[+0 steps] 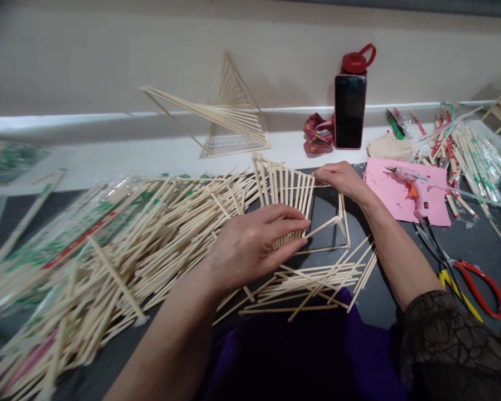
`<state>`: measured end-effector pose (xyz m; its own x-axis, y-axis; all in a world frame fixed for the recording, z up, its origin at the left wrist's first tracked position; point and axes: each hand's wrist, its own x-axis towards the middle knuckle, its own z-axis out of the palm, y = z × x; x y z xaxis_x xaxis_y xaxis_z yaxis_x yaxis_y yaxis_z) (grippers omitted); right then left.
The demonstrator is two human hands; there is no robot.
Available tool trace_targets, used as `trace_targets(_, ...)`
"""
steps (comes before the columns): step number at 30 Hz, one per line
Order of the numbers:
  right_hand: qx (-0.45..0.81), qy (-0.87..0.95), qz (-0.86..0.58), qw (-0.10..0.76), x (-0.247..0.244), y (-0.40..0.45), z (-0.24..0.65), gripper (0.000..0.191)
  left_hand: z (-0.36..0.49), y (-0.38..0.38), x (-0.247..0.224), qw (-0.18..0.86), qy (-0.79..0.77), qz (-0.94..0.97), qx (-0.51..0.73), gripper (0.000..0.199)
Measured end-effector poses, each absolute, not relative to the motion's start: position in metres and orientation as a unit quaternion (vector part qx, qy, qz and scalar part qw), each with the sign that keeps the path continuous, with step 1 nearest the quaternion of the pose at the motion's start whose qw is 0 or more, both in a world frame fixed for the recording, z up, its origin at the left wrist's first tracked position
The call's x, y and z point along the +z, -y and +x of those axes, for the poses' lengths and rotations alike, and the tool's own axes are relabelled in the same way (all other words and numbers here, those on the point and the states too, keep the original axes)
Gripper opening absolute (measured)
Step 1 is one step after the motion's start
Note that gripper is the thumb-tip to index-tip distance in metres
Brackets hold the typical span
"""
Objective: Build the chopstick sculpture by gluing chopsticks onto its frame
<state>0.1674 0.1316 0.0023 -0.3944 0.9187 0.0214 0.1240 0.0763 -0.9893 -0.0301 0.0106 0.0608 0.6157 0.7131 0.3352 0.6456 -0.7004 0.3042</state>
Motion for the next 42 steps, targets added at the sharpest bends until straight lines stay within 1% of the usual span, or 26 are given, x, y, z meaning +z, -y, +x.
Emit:
trace_targets(3,0.536,0.641,-0.412,0.363,0.002,-0.130,0.166,0.023,-0.030,-0.011,0.060,0.076,-0.379,0.896,0.220,0.017)
trace_targets(14,0.520,0.655,-0.413,0.361,0.002,-0.132,0.167,0.026,-0.032,-0.012,0.060,0.089,-0.373,0.896,0.222,0.016)
trace_targets(18,0.522,0.659,-0.406,0.359,-0.002,-0.133,0.167,0.028,-0.038,-0.013,0.060,0.103,-0.380,0.881,0.263,0.019)
trace_targets(21,0.525,0.655,-0.407,0.361,0.000,-0.133,0.166,0.026,-0.042,-0.016,0.063,0.112,-0.417,0.852,0.296,0.020)
trace_targets(23,0.541,0.641,-0.404,0.364,0.002,-0.132,0.166,0.024,-0.041,-0.017,0.067,0.136,-0.455,0.823,0.311,0.018)
trace_targets(25,0.557,0.628,-0.402,0.366,0.004,-0.131,0.167,0.024,-0.038,-0.014,0.071,0.182,-0.501,0.778,0.332,0.016)
trace_targets(27,0.559,0.626,-0.404,0.364,0.005,-0.131,0.168,0.025,-0.032,-0.004,0.074,0.265,-0.548,0.706,0.362,0.012)
trace_targets(29,0.546,0.634,-0.412,0.361,0.005,-0.132,0.169,0.025,-0.024,0.012,0.073,0.407,-0.573,0.602,0.378,0.008)
trace_targets(30,0.537,0.638,-0.418,0.360,0.005,-0.133,0.169,0.026,-0.020,0.022,0.070,0.503,-0.564,0.540,0.370,0.010)
trace_targets(32,0.526,0.642,-0.428,0.357,0.005,-0.134,0.169,0.026,-0.009,0.041,0.060,0.700,-0.503,0.390,0.324,0.024)
trace_targets(33,0.525,0.643,-0.430,0.355,0.005,-0.134,0.169,0.026,-0.004,0.050,0.054,0.766,-0.463,0.319,0.313,0.029)
trace_targets(35,0.522,0.646,-0.429,0.355,0.004,-0.134,0.169,0.027,0.007,0.060,0.042,0.801,-0.426,0.180,0.379,0.024)
trace_targets(38,0.505,0.664,-0.424,0.352,0.003,-0.133,0.170,0.028,0.022,0.060,0.032,0.798,-0.408,0.013,0.444,0.026)
trace_targets(42,0.493,0.673,-0.428,0.348,0.003,-0.131,0.172,0.029,0.038,0.047,0.035,0.765,-0.393,-0.094,0.501,0.026)
